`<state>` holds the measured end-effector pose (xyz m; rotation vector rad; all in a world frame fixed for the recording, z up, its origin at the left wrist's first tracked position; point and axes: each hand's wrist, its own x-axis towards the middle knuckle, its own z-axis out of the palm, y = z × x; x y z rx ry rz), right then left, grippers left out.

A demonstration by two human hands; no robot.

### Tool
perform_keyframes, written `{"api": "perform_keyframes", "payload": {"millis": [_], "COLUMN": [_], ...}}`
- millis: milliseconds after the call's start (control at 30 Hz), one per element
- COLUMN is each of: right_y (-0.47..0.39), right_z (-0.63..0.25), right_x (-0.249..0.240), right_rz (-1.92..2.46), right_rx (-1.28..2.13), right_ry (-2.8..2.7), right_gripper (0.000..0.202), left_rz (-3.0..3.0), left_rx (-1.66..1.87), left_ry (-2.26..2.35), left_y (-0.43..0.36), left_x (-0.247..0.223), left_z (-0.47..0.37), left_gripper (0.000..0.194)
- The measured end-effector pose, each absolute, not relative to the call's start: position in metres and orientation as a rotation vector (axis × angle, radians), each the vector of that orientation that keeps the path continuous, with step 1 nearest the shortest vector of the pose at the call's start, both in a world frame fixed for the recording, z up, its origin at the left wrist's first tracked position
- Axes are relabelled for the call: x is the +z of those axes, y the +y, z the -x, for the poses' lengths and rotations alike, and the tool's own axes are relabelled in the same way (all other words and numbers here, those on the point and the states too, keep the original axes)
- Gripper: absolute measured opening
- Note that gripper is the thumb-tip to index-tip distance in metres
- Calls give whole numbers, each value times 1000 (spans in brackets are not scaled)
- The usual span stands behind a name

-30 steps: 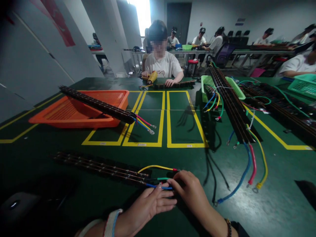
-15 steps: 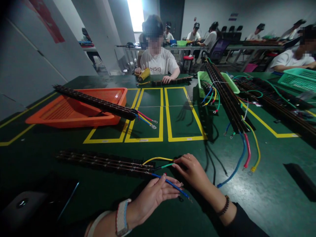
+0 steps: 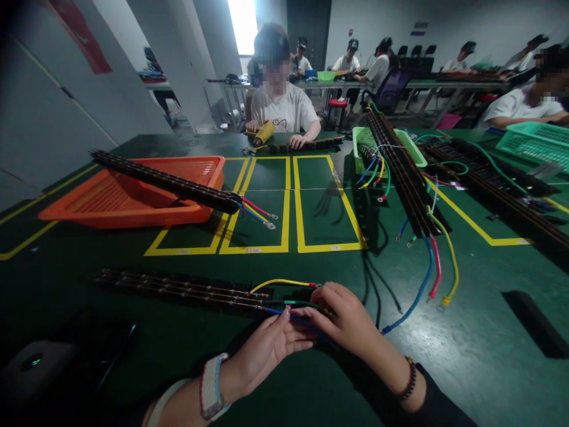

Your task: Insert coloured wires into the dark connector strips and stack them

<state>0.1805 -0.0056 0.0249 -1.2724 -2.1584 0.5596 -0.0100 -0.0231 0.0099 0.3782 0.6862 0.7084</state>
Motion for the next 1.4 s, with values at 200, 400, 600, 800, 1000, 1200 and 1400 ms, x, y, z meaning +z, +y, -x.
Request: {"api": "perform_keyframes", "payload": {"millis": [200, 400, 600, 800, 1000, 1200, 1400], "right_y": [-21, -26, -13, 5, 11, 32, 70], "right_z": [-178, -181, -186, -185, -187, -187, -175], "right_x": [43, 28, 33, 33, 16, 29, 36], "right_rz": [1310, 1274, 1245, 1228, 1226, 1241, 1159], "right_rx": [659, 465, 162, 4, 99, 167, 585], "right_ry": [-2358, -2541, -2442, -2397, -2471, -2357, -2376], "right_gripper": [18, 27, 29, 25, 18, 30, 72], "left_rz": [-370, -432, -528, -685, -731, -762, -941], "left_rx": [754, 733, 687, 555, 515, 513, 519], "left_ry": [620, 611, 731, 757, 752, 756, 732], "left_y": [-24, -22, -22, -22, -15, -5, 5], "left_x": [11, 12, 17, 19, 20, 19, 11], "left_z": [8, 7, 3, 3, 0, -15, -31], "left_gripper": [44, 47, 49, 43, 40, 38, 38]}}
